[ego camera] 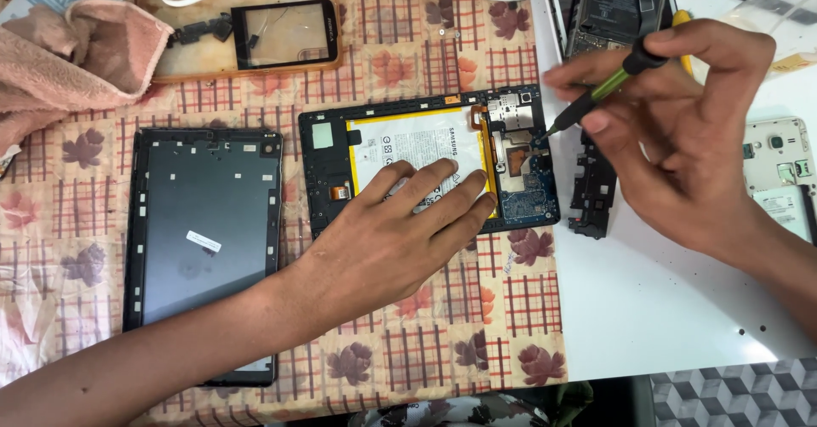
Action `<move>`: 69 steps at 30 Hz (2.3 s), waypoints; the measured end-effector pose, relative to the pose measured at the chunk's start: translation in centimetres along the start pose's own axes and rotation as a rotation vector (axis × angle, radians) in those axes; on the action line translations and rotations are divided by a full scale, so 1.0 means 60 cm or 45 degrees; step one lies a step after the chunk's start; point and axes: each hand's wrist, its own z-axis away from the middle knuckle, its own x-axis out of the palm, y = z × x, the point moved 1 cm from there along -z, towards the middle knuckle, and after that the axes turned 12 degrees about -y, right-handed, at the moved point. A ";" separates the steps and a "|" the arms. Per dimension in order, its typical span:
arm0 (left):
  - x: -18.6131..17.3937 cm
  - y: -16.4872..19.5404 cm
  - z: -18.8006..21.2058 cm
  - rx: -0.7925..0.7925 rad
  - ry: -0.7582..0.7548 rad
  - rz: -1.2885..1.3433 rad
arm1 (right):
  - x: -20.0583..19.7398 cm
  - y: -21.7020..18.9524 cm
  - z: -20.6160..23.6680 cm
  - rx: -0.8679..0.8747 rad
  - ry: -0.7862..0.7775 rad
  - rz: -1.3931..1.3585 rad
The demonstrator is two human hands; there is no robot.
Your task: The person uses a screwdriver to remove screws from a disassembled Samsung tablet, then lifts and removes a metal shielding plate from the motherboard area. The back cover and other components remain on the table.
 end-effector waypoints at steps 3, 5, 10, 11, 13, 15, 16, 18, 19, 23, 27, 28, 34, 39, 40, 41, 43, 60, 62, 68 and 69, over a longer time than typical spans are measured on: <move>-0.002 0.001 0.003 -0.001 -0.027 0.008 | 0.000 -0.001 -0.005 -0.021 0.096 0.100; -0.002 0.002 0.001 0.003 -0.044 0.015 | -0.004 0.000 -0.005 0.001 0.118 0.078; 0.002 0.000 0.000 0.006 -0.053 -0.002 | -0.016 0.005 0.001 -0.029 0.005 0.040; 0.002 -0.001 0.001 0.008 -0.051 -0.007 | -0.014 0.005 0.003 -0.033 0.028 0.049; 0.004 -0.001 0.001 0.011 -0.052 -0.013 | -0.010 0.007 0.004 -0.040 0.076 0.069; 0.004 -0.001 0.002 0.012 -0.057 -0.017 | -0.005 0.007 0.001 -0.087 0.116 0.086; 0.005 -0.001 0.002 0.012 -0.056 -0.014 | -0.005 0.006 0.000 -0.111 0.136 0.094; 0.004 0.000 0.002 0.010 -0.053 -0.009 | -0.005 -0.001 -0.001 -0.126 0.117 0.115; 0.004 -0.001 0.003 0.010 -0.046 -0.007 | -0.006 -0.005 -0.001 -0.134 0.107 0.125; 0.003 -0.001 0.002 0.008 -0.028 -0.004 | -0.010 -0.011 0.000 -0.084 0.046 0.186; 0.003 -0.001 0.003 0.003 -0.017 0.011 | -0.001 0.001 -0.004 -0.133 0.100 0.239; 0.004 0.000 0.002 0.004 -0.027 0.019 | -0.001 0.003 -0.003 -0.136 0.116 0.223; 0.005 0.000 -0.001 0.007 -0.027 0.025 | -0.004 -0.002 0.008 0.023 0.057 0.011; 0.005 -0.001 0.002 0.004 -0.035 0.035 | 0.003 0.000 0.003 0.020 0.131 0.118; 0.004 0.000 0.001 0.002 -0.042 0.036 | 0.003 0.001 0.003 0.018 0.150 0.116; 0.004 0.000 0.001 0.000 -0.047 0.035 | 0.004 0.001 0.003 0.006 0.148 0.102; 0.002 -0.001 0.001 0.002 -0.049 0.044 | 0.005 0.000 0.003 -0.025 0.147 0.076; 0.004 -0.002 -0.004 0.003 -0.074 0.047 | -0.008 -0.001 0.002 0.029 0.076 -0.056; 0.004 -0.002 -0.003 0.001 -0.072 0.053 | -0.008 -0.002 0.001 0.040 0.069 -0.065; 0.003 -0.002 -0.003 0.003 -0.067 0.048 | -0.002 -0.004 0.000 0.000 0.104 0.039; 0.003 -0.002 -0.003 0.001 -0.061 0.046 | -0.004 -0.005 0.002 0.005 0.091 0.044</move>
